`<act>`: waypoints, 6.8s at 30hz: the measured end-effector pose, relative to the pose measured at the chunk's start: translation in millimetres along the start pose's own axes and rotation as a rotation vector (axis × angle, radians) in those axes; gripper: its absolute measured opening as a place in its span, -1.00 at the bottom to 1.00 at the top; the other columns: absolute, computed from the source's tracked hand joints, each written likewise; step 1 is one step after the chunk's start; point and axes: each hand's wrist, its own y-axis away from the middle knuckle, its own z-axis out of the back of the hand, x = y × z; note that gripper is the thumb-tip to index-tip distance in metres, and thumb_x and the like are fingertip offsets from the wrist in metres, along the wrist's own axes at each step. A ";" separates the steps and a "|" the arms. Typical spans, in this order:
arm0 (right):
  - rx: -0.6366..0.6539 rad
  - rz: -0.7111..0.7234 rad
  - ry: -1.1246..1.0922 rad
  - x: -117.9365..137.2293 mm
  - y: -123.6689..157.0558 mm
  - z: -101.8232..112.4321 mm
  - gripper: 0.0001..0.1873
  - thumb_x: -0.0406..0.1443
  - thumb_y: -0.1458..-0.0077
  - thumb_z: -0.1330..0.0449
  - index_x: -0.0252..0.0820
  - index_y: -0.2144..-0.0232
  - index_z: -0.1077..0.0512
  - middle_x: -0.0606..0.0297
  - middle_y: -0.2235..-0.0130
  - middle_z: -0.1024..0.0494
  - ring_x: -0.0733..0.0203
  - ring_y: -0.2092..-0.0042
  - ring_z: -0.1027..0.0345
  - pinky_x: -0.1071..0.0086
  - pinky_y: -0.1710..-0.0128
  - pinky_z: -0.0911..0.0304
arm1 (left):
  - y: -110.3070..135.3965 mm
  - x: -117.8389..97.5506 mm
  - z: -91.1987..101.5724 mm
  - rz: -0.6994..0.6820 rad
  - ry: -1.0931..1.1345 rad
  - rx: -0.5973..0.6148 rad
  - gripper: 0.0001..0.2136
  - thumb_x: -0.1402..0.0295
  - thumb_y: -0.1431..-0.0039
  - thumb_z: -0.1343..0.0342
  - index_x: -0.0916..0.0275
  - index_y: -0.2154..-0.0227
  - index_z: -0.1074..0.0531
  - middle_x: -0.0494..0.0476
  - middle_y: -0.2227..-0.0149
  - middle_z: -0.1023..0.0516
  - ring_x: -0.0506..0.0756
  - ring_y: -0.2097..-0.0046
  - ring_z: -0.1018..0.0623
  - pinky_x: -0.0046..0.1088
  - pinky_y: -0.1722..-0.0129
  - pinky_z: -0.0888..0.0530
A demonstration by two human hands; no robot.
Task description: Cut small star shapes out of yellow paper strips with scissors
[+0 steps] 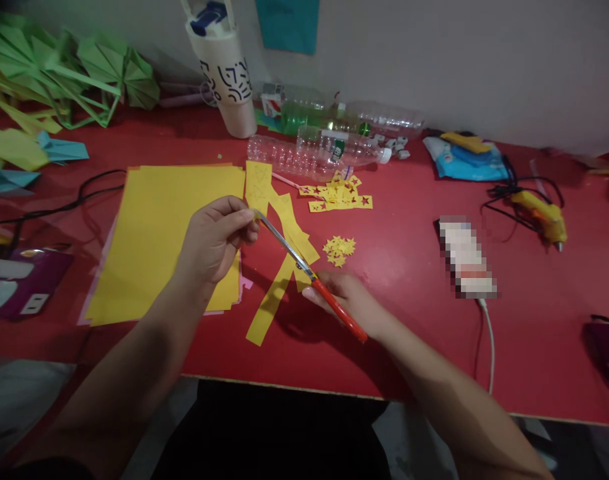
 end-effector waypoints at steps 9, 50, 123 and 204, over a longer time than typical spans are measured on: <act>-0.019 -0.024 -0.028 1.0 -1.1 -1.5 -0.47 0.19 -0.04 -0.17 -0.09 0.52 -0.18 0.49 0.61 -0.15 0.39 0.61 0.04 0.40 0.64 0.11 | 0.5 4.4 1.2 -0.049 -0.059 0.025 -0.88 0.40 0.11 -0.24 0.24 0.54 -0.38 -0.05 0.61 -0.46 -0.08 0.57 -0.43 -0.55 0.54 -0.39; 0.018 -0.042 -0.101 6.3 1.4 -8.6 -0.47 0.16 -0.07 -0.15 -0.08 0.57 -0.11 0.54 0.64 -0.12 0.44 0.66 0.02 0.45 0.69 0.08 | 3.8 7.8 -3.4 -0.045 -0.040 0.026 -0.89 0.42 0.16 -0.25 0.24 0.52 -0.43 -0.07 0.61 -0.47 -0.09 0.57 -0.42 -0.54 0.54 -0.40; 0.027 0.024 0.029 6.9 2.0 3.2 -0.43 0.21 -0.07 -0.14 -0.07 0.54 -0.08 0.48 0.58 -0.11 0.37 0.55 0.04 0.39 0.59 0.11 | 0.8 -5.0 0.1 0.077 -0.026 0.027 -0.86 0.45 0.19 -0.24 0.22 0.54 -0.36 -0.09 0.64 -0.43 -0.11 0.62 -0.40 -0.61 0.62 -0.36; 0.035 0.044 -0.011 7.2 1.2 4.1 -0.43 0.17 -0.09 -0.14 -0.06 0.60 -0.04 0.53 0.63 -0.08 0.42 0.61 0.06 0.43 0.66 0.12 | 0.2 -2.2 -0.6 -0.021 -0.137 -0.012 -0.93 0.41 0.15 -0.16 0.22 0.57 -0.36 -0.06 0.63 -0.44 -0.07 0.59 -0.41 -0.53 0.55 -0.39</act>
